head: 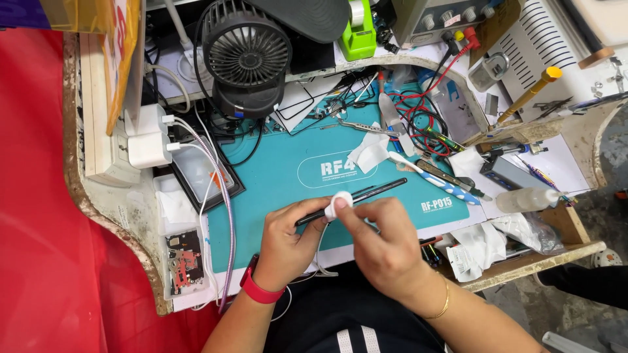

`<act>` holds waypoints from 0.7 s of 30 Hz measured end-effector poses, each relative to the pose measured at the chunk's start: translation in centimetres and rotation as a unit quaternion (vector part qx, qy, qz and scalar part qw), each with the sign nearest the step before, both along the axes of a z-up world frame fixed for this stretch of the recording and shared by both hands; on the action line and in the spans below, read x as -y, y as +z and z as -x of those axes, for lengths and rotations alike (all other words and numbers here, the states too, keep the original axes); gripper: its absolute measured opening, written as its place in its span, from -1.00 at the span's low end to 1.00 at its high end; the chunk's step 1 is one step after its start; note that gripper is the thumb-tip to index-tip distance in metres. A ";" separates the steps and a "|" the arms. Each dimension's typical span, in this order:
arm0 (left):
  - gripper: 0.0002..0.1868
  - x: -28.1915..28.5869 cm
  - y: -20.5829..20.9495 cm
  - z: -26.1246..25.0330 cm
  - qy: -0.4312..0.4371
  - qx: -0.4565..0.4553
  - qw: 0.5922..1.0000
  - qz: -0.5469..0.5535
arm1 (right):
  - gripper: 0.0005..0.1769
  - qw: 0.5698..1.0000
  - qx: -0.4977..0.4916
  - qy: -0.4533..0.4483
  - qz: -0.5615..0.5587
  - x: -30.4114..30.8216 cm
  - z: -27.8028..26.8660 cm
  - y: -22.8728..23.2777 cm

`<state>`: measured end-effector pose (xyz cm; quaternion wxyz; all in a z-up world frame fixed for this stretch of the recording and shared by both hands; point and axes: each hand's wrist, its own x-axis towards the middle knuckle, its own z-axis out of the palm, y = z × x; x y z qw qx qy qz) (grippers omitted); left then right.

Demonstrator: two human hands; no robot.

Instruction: The person works on a smartphone at a cluttered workbench, using a metal prying tool to separate the phone's back cover. They then connect a white charging cable to the device and wipe the phone's surface with a white tissue.

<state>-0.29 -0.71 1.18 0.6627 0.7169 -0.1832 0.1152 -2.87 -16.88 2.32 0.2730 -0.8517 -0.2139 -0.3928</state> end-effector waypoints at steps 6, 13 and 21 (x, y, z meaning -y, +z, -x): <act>-0.83 0.4 0.6 -0.3 -0.005 0.005 1.000 0.022 | -0.70 0.996 0.051 -0.067 0.037 4.8 -1.5 -0.5; -0.80 0.2 0.2 -0.2 -0.007 0.003 1.000 0.023 | -0.70 1.000 0.018 -0.011 -0.009 3.6 -1.2 -1.1; -0.79 0.4 0.4 0.0 -0.004 -0.001 1.000 0.017 | -0.82 1.000 0.012 -0.020 -0.004 1.3 -0.6 1.0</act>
